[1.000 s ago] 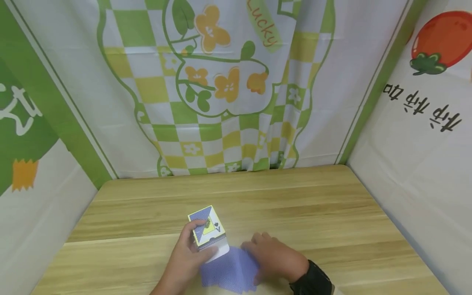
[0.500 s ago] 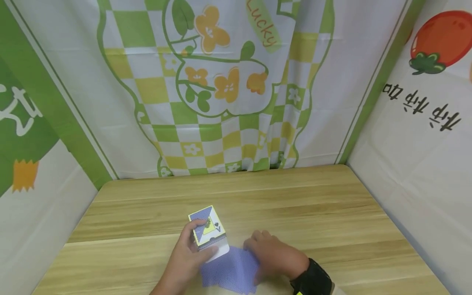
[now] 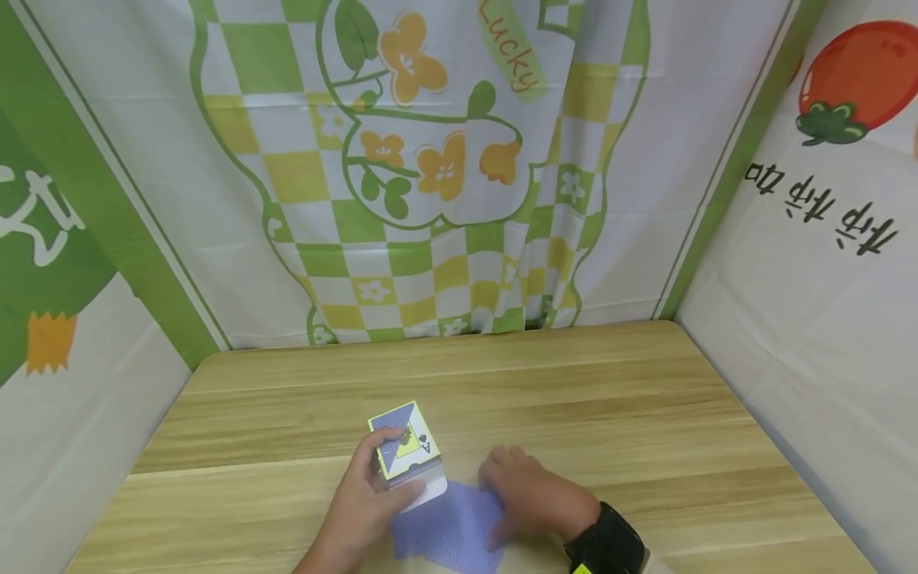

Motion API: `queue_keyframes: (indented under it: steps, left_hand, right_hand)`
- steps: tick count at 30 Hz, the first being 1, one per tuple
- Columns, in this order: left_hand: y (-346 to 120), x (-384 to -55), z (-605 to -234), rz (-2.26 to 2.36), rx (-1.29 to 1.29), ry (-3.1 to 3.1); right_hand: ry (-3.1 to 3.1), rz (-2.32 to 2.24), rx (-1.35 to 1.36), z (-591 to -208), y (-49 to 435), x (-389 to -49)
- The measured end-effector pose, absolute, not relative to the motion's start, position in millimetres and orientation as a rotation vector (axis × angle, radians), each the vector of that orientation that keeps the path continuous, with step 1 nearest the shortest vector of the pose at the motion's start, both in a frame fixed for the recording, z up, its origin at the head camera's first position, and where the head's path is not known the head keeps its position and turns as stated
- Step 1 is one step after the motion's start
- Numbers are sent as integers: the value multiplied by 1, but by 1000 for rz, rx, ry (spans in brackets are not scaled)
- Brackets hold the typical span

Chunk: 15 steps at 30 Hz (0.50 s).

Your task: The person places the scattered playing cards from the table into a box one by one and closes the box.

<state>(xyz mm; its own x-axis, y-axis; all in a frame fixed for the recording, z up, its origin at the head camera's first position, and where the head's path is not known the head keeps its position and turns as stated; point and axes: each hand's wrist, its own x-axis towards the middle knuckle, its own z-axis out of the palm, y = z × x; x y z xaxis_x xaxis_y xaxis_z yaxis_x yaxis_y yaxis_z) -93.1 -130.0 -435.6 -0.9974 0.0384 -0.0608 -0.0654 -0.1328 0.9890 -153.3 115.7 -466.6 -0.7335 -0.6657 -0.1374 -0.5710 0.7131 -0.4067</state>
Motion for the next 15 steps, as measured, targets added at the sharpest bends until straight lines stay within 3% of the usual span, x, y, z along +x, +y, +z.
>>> queue_keyframes:
  steps: [15]
  left_hand:
    - [-130,-94,-436,2306,-38,2022]
  right_hand:
    - [2687,-646,-880,-468,113,-158]
